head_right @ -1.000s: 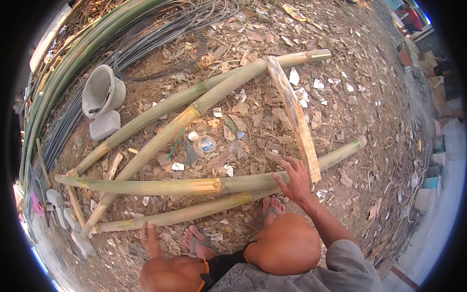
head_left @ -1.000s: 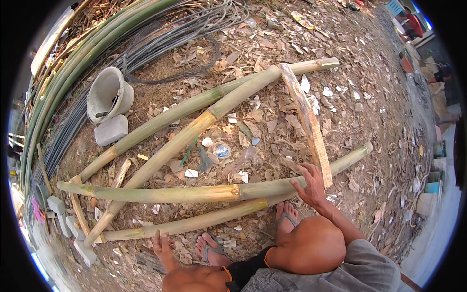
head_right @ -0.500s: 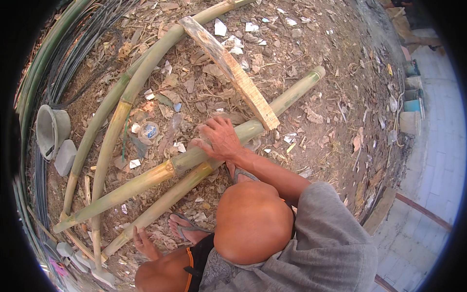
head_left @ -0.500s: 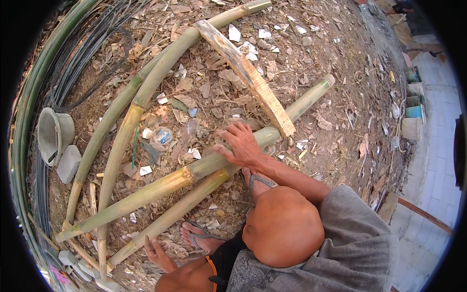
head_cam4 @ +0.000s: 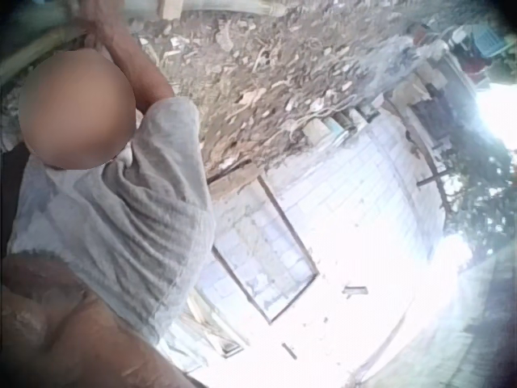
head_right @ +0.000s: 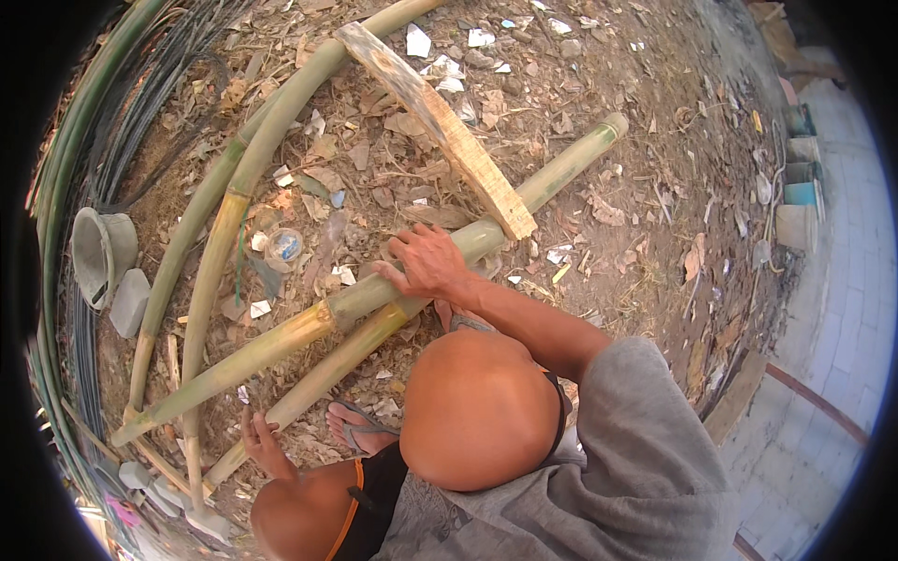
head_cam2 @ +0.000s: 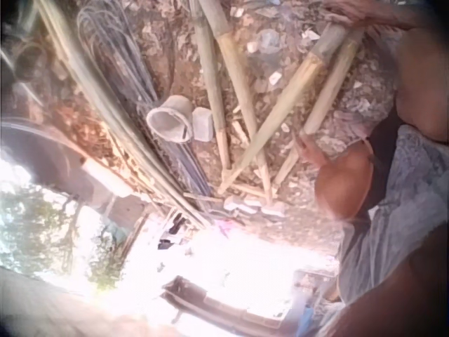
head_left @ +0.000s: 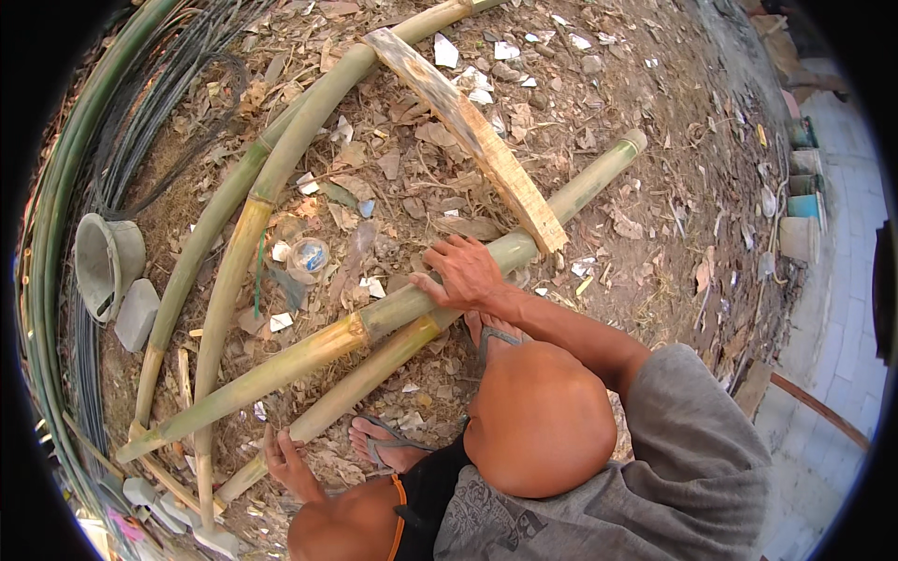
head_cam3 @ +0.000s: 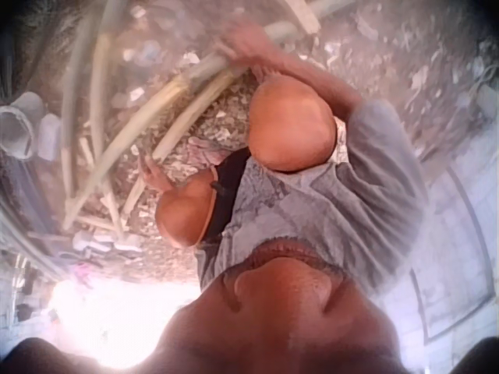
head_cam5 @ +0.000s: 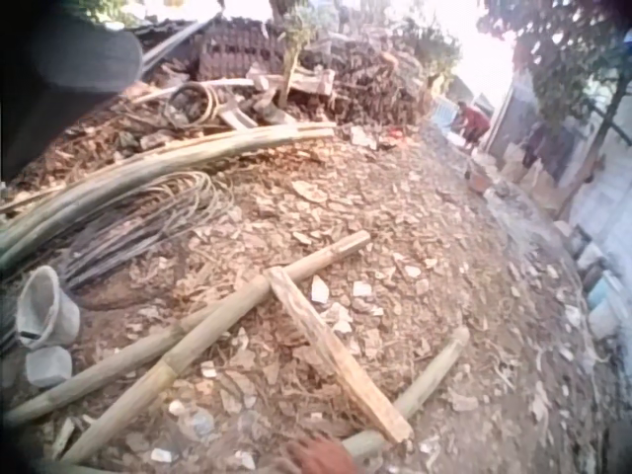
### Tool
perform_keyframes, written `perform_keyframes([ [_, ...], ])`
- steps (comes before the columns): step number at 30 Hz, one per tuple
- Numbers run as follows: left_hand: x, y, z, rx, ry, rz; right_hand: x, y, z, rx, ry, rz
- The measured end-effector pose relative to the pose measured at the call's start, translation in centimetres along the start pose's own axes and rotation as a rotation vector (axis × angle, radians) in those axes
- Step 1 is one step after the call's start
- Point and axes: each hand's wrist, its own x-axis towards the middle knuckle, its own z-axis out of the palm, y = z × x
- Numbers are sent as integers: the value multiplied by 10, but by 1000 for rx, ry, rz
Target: The person assembles a bamboo frame on the ground by aligning poles and hammering nails through a wooden cross-brace.
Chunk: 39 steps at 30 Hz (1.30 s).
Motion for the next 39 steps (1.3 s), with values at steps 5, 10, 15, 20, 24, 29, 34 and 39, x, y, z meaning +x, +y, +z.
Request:
perform_keyframes([
  [5, -7, 9, 8, -52, 14, 30, -8, 4, 2, 28, 53, 22],
  [10, -19, -28, 0, -103, 44, 0, -9, 3, -10, -22, 104, -24],
  [15, -45, -78, -17, -135, 82, -37, 13, -14, -2, -7, 110, -34],
  [20, -72, -111, -8, -232, 121, -151, 4, -13, 9, -34, 74, -6],
  [24, -64, -94, 6, -196, 95, -202, -4, 7, 7, -59, 146, 14],
  [29, -82, -68, -11, -267, 137, -231, -4, -12, 11, -75, 187, -93],
  [34, -94, -68, -17, -276, 173, -186, 0, -6, 9, 20, 51, -84],
  [39, -85, -76, -39, -187, 264, -123, 10, -11, -11, 145, 237, -120],
])
